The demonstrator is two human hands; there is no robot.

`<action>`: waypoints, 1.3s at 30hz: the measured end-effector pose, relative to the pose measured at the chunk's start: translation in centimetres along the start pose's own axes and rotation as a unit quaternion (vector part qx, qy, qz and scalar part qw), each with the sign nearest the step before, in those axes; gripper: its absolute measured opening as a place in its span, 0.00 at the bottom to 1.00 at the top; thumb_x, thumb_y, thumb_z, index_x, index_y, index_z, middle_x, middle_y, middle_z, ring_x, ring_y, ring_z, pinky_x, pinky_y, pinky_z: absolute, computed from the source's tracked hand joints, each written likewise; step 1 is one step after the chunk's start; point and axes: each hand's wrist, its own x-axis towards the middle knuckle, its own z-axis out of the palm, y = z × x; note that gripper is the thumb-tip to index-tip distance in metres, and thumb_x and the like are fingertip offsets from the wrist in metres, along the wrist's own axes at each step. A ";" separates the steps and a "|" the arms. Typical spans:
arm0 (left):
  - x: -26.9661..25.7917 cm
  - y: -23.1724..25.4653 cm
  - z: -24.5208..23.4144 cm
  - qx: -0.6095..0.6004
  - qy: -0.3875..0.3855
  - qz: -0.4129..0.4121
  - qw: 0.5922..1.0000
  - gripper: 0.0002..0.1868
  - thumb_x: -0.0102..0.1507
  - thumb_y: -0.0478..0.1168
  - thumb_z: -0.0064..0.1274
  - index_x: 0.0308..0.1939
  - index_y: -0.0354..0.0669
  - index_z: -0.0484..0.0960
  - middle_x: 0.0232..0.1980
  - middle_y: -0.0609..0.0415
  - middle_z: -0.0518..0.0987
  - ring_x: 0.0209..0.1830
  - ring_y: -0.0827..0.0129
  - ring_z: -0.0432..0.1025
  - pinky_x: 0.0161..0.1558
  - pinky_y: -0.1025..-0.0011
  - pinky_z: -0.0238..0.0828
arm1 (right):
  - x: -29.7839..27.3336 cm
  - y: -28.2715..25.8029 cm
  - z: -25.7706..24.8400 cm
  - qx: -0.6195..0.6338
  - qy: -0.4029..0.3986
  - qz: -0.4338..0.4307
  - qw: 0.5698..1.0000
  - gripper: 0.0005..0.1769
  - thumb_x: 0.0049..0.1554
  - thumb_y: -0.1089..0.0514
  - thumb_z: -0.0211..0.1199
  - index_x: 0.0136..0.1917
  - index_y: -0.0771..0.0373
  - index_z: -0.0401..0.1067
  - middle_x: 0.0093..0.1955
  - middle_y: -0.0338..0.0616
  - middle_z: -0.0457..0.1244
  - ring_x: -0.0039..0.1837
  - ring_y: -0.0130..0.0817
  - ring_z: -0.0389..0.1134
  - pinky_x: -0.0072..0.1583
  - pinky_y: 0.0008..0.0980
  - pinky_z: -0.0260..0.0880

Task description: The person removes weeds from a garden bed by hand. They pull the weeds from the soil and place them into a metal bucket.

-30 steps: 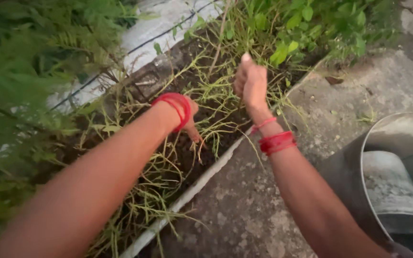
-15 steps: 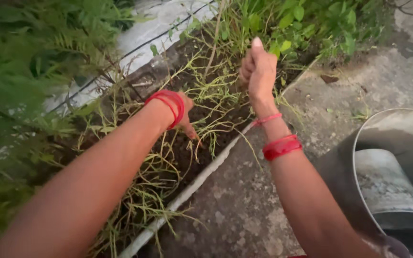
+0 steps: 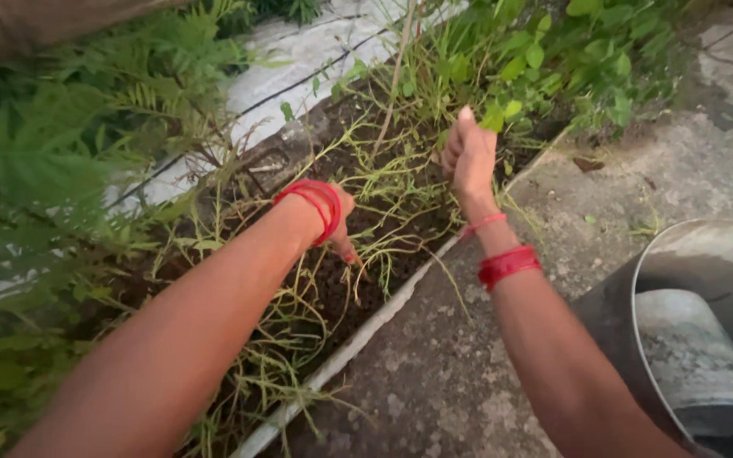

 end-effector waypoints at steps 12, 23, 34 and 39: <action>-0.2 -0.5 0.7 -0.001 0.006 0.019 1.000 0.51 0.43 0.72 0.70 0.57 0.39 0.84 0.61 0.40 0.79 0.61 0.49 0.75 0.60 0.55 0.73 | -1.0 0.0 2.7 0.012 -0.036 -0.041 0.998 0.31 0.69 0.39 0.48 0.28 0.52 0.49 0.24 0.30 0.43 0.26 0.25 0.42 0.30 0.31 0.40; -0.7 -0.1 0.6 -0.012 0.011 0.012 1.000 0.50 0.42 0.71 0.71 0.56 0.37 0.84 0.60 0.40 0.80 0.59 0.50 0.77 0.59 0.57 0.74 | -3.6 -0.6 3.0 0.066 -0.001 -0.031 0.997 0.30 0.69 0.42 0.48 0.28 0.52 0.48 0.25 0.31 0.42 0.26 0.27 0.40 0.30 0.33 0.39; 0.8 -0.4 2.2 -0.010 0.023 0.023 0.999 0.51 0.40 0.72 0.71 0.55 0.39 0.84 0.60 0.41 0.80 0.59 0.50 0.76 0.59 0.56 0.73 | -4.6 0.3 2.7 0.109 0.038 -0.012 0.993 0.32 0.70 0.42 0.46 0.27 0.53 0.46 0.23 0.31 0.40 0.26 0.27 0.37 0.29 0.32 0.36; 1.0 -0.7 1.5 -0.011 -0.007 0.006 1.000 0.52 0.41 0.73 0.70 0.56 0.38 0.83 0.58 0.39 0.82 0.58 0.50 0.78 0.59 0.56 0.75 | -4.0 1.8 1.0 0.159 0.062 0.033 0.985 0.32 0.68 0.43 0.48 0.26 0.52 0.45 0.22 0.30 0.40 0.24 0.27 0.37 0.27 0.31 0.37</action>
